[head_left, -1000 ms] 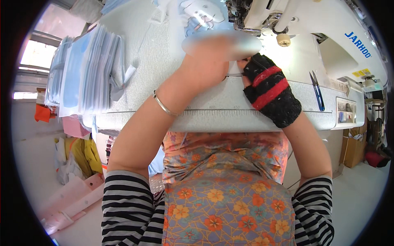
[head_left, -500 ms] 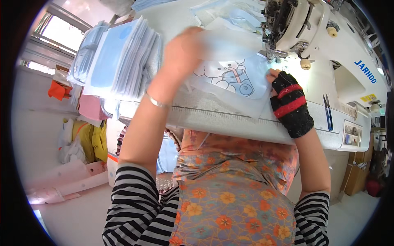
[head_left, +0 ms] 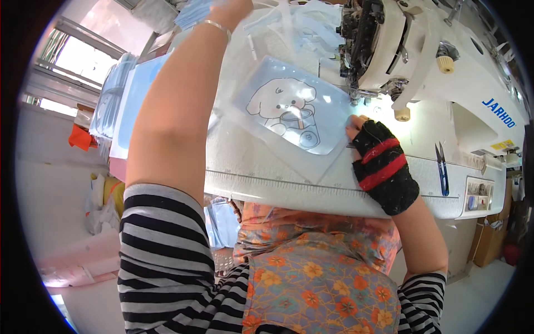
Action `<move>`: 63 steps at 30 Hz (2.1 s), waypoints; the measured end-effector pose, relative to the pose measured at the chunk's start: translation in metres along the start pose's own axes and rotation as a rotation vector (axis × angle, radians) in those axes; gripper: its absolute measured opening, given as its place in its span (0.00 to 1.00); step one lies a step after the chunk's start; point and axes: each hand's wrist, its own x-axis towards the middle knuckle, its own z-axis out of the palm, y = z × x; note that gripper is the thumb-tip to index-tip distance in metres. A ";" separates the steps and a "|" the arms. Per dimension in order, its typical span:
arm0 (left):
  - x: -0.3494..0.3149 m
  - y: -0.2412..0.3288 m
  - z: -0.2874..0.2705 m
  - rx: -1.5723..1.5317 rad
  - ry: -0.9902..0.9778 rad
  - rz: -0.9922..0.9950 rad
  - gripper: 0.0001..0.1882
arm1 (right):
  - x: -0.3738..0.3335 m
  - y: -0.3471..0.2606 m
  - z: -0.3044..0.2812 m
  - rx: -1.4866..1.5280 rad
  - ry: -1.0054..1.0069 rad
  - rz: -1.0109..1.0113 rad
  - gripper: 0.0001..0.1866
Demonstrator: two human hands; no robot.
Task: Sewing the edges of fabric bibs using an industrial sewing machine.
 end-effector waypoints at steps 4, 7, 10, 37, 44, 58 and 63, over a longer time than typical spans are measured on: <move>0.024 0.044 -0.068 -0.259 0.824 -0.019 0.13 | -0.009 0.005 -0.004 -0.031 -0.030 0.052 0.26; 0.002 0.070 -0.061 -0.284 0.753 0.114 0.11 | -0.007 0.000 -0.005 -0.019 -0.030 0.039 0.25; -0.051 0.090 -0.037 -0.457 0.647 0.522 0.13 | -0.009 0.007 0.001 -0.034 -0.008 0.037 0.25; -0.088 0.073 0.023 -0.244 0.044 0.393 0.13 | -0.007 0.008 0.004 -0.040 0.040 0.014 0.23; 0.002 -0.044 0.004 -0.260 0.402 -0.317 0.17 | -0.004 0.003 0.001 -0.033 0.020 0.000 0.22; -0.164 0.144 -0.010 -0.433 0.307 0.697 0.15 | -0.004 0.004 -0.004 -0.045 0.014 0.005 0.22; -0.199 0.167 0.018 -0.523 0.377 0.891 0.22 | -0.007 0.010 0.002 -0.066 0.039 -0.007 0.21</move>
